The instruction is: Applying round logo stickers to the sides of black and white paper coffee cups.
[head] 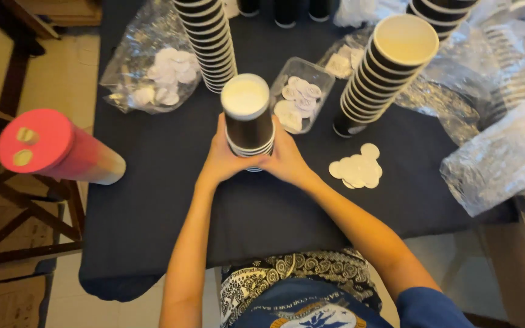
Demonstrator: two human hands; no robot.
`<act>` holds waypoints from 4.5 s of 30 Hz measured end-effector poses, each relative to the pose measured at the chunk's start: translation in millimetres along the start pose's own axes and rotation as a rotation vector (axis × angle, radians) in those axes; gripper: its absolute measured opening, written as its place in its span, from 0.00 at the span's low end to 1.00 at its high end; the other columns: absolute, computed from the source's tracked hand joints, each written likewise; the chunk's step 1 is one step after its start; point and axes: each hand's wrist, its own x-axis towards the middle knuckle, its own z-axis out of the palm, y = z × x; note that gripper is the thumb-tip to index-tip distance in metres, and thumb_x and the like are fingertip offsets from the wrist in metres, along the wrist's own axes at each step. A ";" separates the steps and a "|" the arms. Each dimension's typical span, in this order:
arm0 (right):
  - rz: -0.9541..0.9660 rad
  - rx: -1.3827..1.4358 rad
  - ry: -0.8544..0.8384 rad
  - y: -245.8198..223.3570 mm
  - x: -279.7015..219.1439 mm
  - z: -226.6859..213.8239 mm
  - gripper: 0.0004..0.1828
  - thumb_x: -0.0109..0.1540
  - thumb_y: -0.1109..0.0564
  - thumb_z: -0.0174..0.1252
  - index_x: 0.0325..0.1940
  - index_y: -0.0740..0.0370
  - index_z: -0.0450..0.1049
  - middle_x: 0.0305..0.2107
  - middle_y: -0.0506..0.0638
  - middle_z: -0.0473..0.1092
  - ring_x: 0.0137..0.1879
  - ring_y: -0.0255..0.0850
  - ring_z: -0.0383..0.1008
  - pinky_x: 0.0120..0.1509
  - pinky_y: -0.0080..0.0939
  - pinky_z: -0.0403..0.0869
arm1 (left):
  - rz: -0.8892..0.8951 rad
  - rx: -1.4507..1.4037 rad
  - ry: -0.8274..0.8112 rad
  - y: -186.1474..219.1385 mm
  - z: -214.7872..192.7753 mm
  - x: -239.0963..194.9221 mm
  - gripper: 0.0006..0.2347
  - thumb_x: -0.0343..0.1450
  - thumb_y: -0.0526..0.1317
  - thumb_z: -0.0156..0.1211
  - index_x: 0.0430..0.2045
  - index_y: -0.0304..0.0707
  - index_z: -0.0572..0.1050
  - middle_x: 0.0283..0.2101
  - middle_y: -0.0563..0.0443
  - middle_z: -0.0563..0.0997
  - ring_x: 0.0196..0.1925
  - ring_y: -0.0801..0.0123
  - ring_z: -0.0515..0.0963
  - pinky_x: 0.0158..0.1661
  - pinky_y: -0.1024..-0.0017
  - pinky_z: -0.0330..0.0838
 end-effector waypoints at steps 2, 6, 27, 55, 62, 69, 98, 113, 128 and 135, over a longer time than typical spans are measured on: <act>-0.068 -0.032 -0.101 -26.1 11.4 -6.0 0.56 0.52 0.50 0.83 0.75 0.68 0.60 0.66 0.73 0.65 0.76 0.69 0.62 0.79 0.70 0.62 | 0.029 0.026 0.067 8.8 -14.5 3.3 0.54 0.49 0.41 0.95 0.70 0.40 0.61 0.66 0.32 0.76 0.70 0.37 0.74 0.68 0.41 0.66; -0.185 -0.153 -0.192 -31.0 25.4 -34.5 0.51 0.59 0.51 0.80 0.77 0.74 0.61 0.66 0.77 0.64 0.74 0.76 0.61 0.79 0.73 0.59 | 0.090 0.153 0.239 -5.2 -41.8 11.2 0.47 0.51 0.38 0.94 0.64 0.39 0.65 0.61 0.31 0.79 0.66 0.35 0.77 0.64 0.39 0.72; 0.255 -0.795 0.043 89.8 83.0 -82.9 0.15 0.56 0.51 0.81 0.45 0.44 0.85 0.35 0.54 0.81 0.49 0.61 0.84 0.53 0.59 0.82 | -0.050 0.203 0.498 34.7 -31.5 1.8 0.51 0.61 0.43 0.92 0.76 0.43 0.56 0.74 0.26 0.66 0.77 0.31 0.64 0.76 0.38 0.53; -0.297 -0.075 0.329 -87.9 86.7 70.6 0.33 0.53 0.54 0.79 0.59 0.54 0.71 0.48 0.46 0.78 0.54 0.39 0.80 0.64 0.37 0.77 | 0.129 0.389 0.475 -28.9 -33.5 7.7 0.44 0.52 0.49 0.85 0.62 0.34 0.68 0.50 0.40 0.85 0.54 0.46 0.87 0.48 0.56 0.79; -0.271 -0.090 0.248 -78.4 106.5 66.1 0.34 0.52 0.52 0.80 0.59 0.53 0.73 0.48 0.46 0.79 0.55 0.39 0.80 0.62 0.38 0.77 | 0.001 0.347 0.413 -14.7 -40.9 17.1 0.46 0.52 0.48 0.86 0.66 0.39 0.67 0.56 0.44 0.86 0.60 0.52 0.86 0.53 0.60 0.80; -0.288 -0.006 0.100 -88.4 113.4 57.0 0.30 0.52 0.56 0.78 0.56 0.54 0.73 0.45 0.44 0.76 0.53 0.37 0.78 0.62 0.37 0.75 | -0.033 0.274 0.378 5.5 -44.0 18.0 0.42 0.52 0.48 0.86 0.62 0.41 0.71 0.53 0.47 0.88 0.58 0.61 0.87 0.53 0.65 0.80; 0.548 0.189 0.109 10.3 -78.5 -40.9 0.26 0.74 0.37 0.50 0.58 0.62 0.72 0.46 0.61 0.73 0.50 0.59 0.80 0.48 0.58 0.81 | 0.151 -0.033 0.087 8.1 60.0 -44.1 0.51 0.50 0.50 0.92 0.68 0.31 0.66 0.66 0.37 0.78 0.70 0.46 0.76 0.73 0.50 0.64; 0.157 -0.574 -0.173 30.1 -84.7 -52.6 0.22 0.63 0.52 0.73 0.58 0.55 0.74 0.43 0.49 0.70 0.52 0.49 0.73 0.61 0.49 0.75 | -0.096 0.099 0.031 20.7 48.5 -30.1 0.43 0.63 0.48 0.88 0.69 0.39 0.63 0.66 0.32 0.73 0.73 0.37 0.71 0.70 0.43 0.66; 0.396 0.103 -0.082 -5.5 -119.2 -61.4 0.19 0.63 0.63 0.71 0.57 0.63 0.76 0.31 0.55 0.80 0.29 0.35 0.82 0.37 0.35 0.83 | 0.593 0.411 0.067 43.9 72.6 -88.2 0.40 0.57 0.62 0.81 0.57 0.33 0.76 0.61 0.41 0.75 0.67 0.46 0.74 0.70 0.47 0.66; 0.520 0.357 -0.036 19.1 -146.8 -64.5 0.19 0.65 0.67 0.66 0.60 0.71 0.75 0.36 0.58 0.80 0.33 0.35 0.82 0.38 0.36 0.84 | 0.676 0.639 0.133 51.1 109.9 -125.3 0.14 0.72 0.35 0.74 0.53 0.38 0.83 0.59 0.48 0.83 0.56 0.59 0.86 0.53 0.72 0.85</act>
